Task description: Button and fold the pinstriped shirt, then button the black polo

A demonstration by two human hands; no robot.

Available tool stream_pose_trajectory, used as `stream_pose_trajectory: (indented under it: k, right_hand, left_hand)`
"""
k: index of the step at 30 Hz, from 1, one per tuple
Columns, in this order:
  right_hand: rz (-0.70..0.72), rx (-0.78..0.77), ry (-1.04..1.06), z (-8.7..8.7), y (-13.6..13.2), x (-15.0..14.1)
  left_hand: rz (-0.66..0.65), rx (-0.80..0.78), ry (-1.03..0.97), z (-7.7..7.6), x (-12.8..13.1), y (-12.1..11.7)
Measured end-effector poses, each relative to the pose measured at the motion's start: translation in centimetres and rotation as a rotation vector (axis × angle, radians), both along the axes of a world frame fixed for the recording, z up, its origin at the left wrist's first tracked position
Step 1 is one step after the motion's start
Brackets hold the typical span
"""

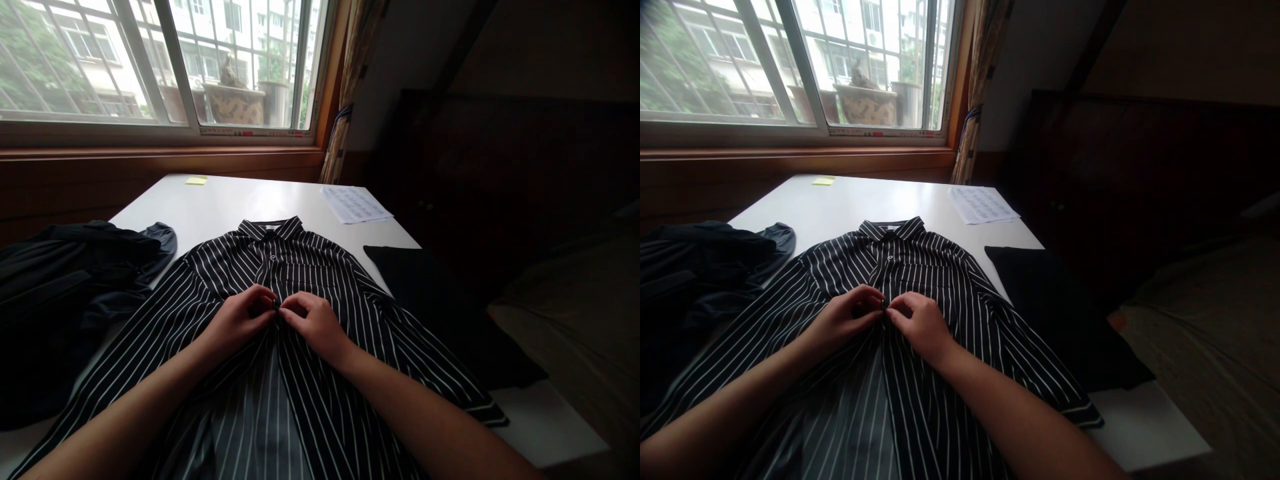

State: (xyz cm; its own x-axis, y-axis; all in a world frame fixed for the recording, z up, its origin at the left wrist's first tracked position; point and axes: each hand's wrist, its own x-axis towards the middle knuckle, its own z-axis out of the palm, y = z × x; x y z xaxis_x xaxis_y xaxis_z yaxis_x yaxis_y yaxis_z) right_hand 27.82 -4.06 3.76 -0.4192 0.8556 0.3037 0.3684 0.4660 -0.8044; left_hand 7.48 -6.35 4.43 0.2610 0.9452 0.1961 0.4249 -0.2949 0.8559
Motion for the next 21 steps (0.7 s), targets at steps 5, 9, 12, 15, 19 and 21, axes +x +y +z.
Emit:
stream_pose_trajectory:
  k: [5,9,12,15,19,21]
  right_hand:
    - [-0.004,0.006,-0.005,0.05,-0.04,0.00]
    - [-0.008,0.015,0.000,0.06,-0.04,0.01]
    - [-0.009,0.023,-0.005,0.06,-0.04,0.04]
    - [-0.007,0.030,-0.018,0.05,-0.02,0.08]
    - [0.000,0.022,-0.016,-0.08,0.00,0.10]
    - [0.006,0.024,-0.017,-0.20,0.01,0.09]
  left_hand:
    - [0.034,-0.028,-0.016,-0.12,-0.05,0.18]
    - [0.045,-0.038,-0.028,-0.04,-0.06,0.22]
    - [0.047,-0.046,-0.031,0.12,-0.08,0.14]
    - [0.039,-0.058,-0.041,0.28,-0.15,0.07]
    - [0.043,-0.069,-0.042,0.31,-0.26,0.08]
    - [0.039,-0.065,-0.045,0.24,-0.28,0.12]
